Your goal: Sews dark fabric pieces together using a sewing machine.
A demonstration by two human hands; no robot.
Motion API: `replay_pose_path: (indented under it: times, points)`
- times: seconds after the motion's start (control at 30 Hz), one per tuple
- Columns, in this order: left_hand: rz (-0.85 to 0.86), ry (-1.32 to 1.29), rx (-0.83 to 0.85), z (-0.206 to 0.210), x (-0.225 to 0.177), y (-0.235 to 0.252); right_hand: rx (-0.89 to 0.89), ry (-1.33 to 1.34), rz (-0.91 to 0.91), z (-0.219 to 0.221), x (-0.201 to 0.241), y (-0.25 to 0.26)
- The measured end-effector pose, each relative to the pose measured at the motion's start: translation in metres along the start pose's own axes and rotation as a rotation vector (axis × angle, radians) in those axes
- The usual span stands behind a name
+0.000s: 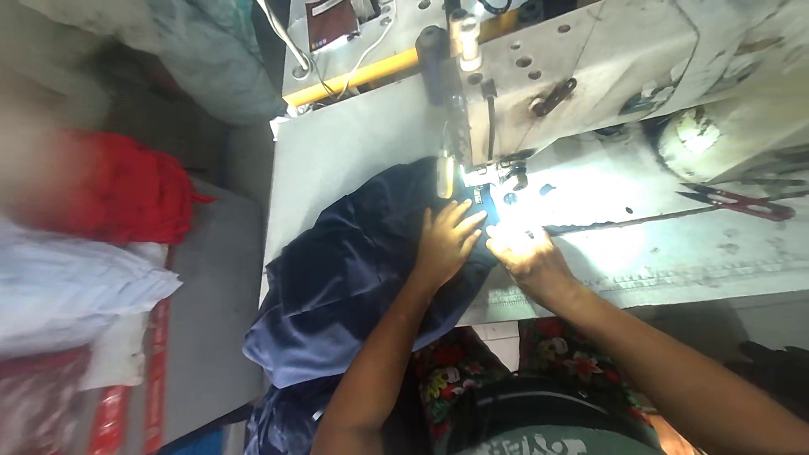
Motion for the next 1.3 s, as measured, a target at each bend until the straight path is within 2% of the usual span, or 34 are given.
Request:
replay_pose_path:
  times: [0.4,0.5,0.57,0.7,0.8,0.9,0.97,1.1,1.2,1.3]
  points:
    - [0.051,0.023,-0.03,0.003,0.001,0.0,0.047,0.044,0.016,0.001,-0.005,-0.008]
    - [0.052,0.022,-0.034,0.003,0.0,0.0,0.035,0.072,0.086,-0.017,-0.015,-0.021]
    - [0.05,0.019,-0.029,0.004,0.0,-0.001,-0.024,0.02,0.205,-0.046,-0.031,-0.036]
    - [0.057,0.015,-0.036,0.006,0.001,-0.001,-0.19,-0.268,0.584,-0.128,-0.097,-0.079]
    - [0.057,0.0,-0.039,0.007,0.002,-0.001,-0.186,-0.331,0.805,-0.16,-0.138,-0.1]
    - [0.06,0.0,-0.032,0.006,0.001,-0.001,-0.106,-0.413,0.735,-0.16,-0.152,-0.111]
    - [0.062,0.012,-0.036,0.006,0.001,-0.002,-0.126,-0.446,0.676,-0.16,-0.149,-0.111]
    - [0.054,-0.003,-0.042,0.005,0.0,-0.002,-0.113,-0.51,0.675,-0.158,-0.141,-0.109]
    - [0.054,-0.004,-0.037,0.005,0.001,-0.002,-0.004,-0.471,0.693,-0.142,-0.132,-0.122]
    - [0.055,-0.002,-0.039,0.005,0.001,-0.003,0.009,-0.389,0.7,-0.126,-0.128,-0.138]
Point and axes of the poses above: each hand's wrist, its own y-axis towards the middle knuckle, its own z-axis out of the palm, x = y × z, the point moved 1 cm from there along y, towards the middle knuckle, and after that the axes turned 12 degrees about -z, right-handed, at the moved point
